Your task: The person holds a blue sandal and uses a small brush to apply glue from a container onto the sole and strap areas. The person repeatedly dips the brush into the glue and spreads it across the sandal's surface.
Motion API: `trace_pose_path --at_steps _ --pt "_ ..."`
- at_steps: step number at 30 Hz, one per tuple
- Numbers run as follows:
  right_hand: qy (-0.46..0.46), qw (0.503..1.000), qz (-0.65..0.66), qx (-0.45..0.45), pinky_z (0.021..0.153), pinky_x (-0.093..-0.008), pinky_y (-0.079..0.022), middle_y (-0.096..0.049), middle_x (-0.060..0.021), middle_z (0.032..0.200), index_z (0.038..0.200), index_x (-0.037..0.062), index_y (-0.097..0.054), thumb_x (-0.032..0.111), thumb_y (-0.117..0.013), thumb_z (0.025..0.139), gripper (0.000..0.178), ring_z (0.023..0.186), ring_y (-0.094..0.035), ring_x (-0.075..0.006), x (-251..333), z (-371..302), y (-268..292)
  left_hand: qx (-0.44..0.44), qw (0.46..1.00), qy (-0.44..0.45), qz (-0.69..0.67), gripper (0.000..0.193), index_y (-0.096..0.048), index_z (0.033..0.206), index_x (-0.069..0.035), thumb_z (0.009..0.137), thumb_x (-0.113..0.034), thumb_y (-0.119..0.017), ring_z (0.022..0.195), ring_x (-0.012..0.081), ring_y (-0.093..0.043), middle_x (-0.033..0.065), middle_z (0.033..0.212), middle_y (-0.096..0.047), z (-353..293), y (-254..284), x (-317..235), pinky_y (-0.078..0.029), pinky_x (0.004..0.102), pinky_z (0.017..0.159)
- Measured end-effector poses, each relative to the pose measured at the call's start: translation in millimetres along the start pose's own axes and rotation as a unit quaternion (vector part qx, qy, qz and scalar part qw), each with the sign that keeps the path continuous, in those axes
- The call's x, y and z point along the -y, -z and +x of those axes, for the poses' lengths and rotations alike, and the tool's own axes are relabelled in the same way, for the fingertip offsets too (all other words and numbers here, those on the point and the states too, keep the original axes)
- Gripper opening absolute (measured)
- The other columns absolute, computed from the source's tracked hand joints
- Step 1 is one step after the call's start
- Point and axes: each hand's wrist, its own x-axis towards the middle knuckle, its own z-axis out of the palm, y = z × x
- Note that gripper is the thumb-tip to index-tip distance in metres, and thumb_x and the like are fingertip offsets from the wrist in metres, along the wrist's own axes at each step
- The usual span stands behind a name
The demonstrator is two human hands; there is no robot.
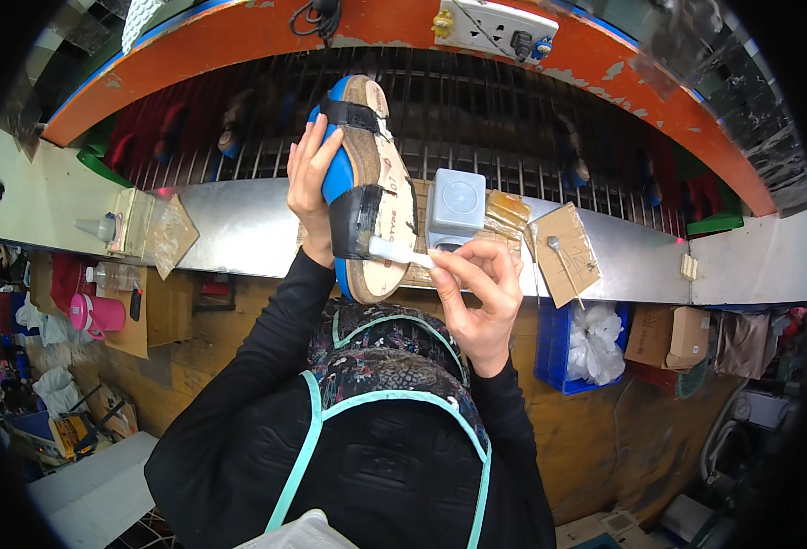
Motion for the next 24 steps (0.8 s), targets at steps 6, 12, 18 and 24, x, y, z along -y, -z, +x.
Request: trace_pose_path --at_steps 6,12,18,24 --pt "0.006 0.998 0.055 0.011 0.071 -0.0273 -0.044 -0.058 -0.0066 0.091 0.096 0.0041 -0.074 0.002 -0.074 0.077 0.019 0.078 -0.055 -0.0144 -5 3 11 -0.001 0.999 0.011 -0.037 0.049 -0.065 0.121 -0.014 0.075 -0.026 -0.075 0.125 0.0381 -0.051 0.015 0.132 -0.058 1 -7 -9 -0.036 0.0508 0.106" --pt "-0.085 0.99 0.104 -0.035 0.072 -0.0255 -0.044 -0.057 -0.0055 0.09 0.098 0.0002 -0.072 0.002 -0.07 0.082 0.016 0.083 -0.054 -0.0141 -20 25 3 0.022 0.997 0.031 -0.068 0.05 -0.066 0.12 -0.013 0.072 -0.02 -0.077 0.123 0.039 -0.053 0.0162 0.131 -0.059 2 -15 -16 -0.039 0.0481 0.105" --pt "-0.126 0.981 0.143 0.019 0.076 -0.0255 -0.044 -0.057 -0.0062 0.088 0.097 -0.0003 -0.073 0.004 -0.071 0.082 0.016 0.085 -0.054 -0.0155 -4 -9 21 0.048 0.997 0.051 -0.017 0.052 -0.066 0.119 -0.012 0.068 -0.005 -0.076 0.122 0.0395 -0.053 0.0154 0.13 -0.059 -6 -16 -10 -0.04 0.0467 0.103" --pt "-0.121 0.989 0.087 -0.002 0.067 -0.0228 -0.044 -0.057 -0.0063 0.089 0.098 0.001 -0.073 0.004 -0.071 0.083 0.016 0.078 -0.055 -0.0119 1 -17 15 0.067 0.996 0.053 0.015 0.058 -0.066 0.12 -0.015 0.066 0.0 -0.075 0.123 0.0391 -0.052 0.0134 0.131 -0.059 -14 -14 -3 -0.038 0.0485 0.105"
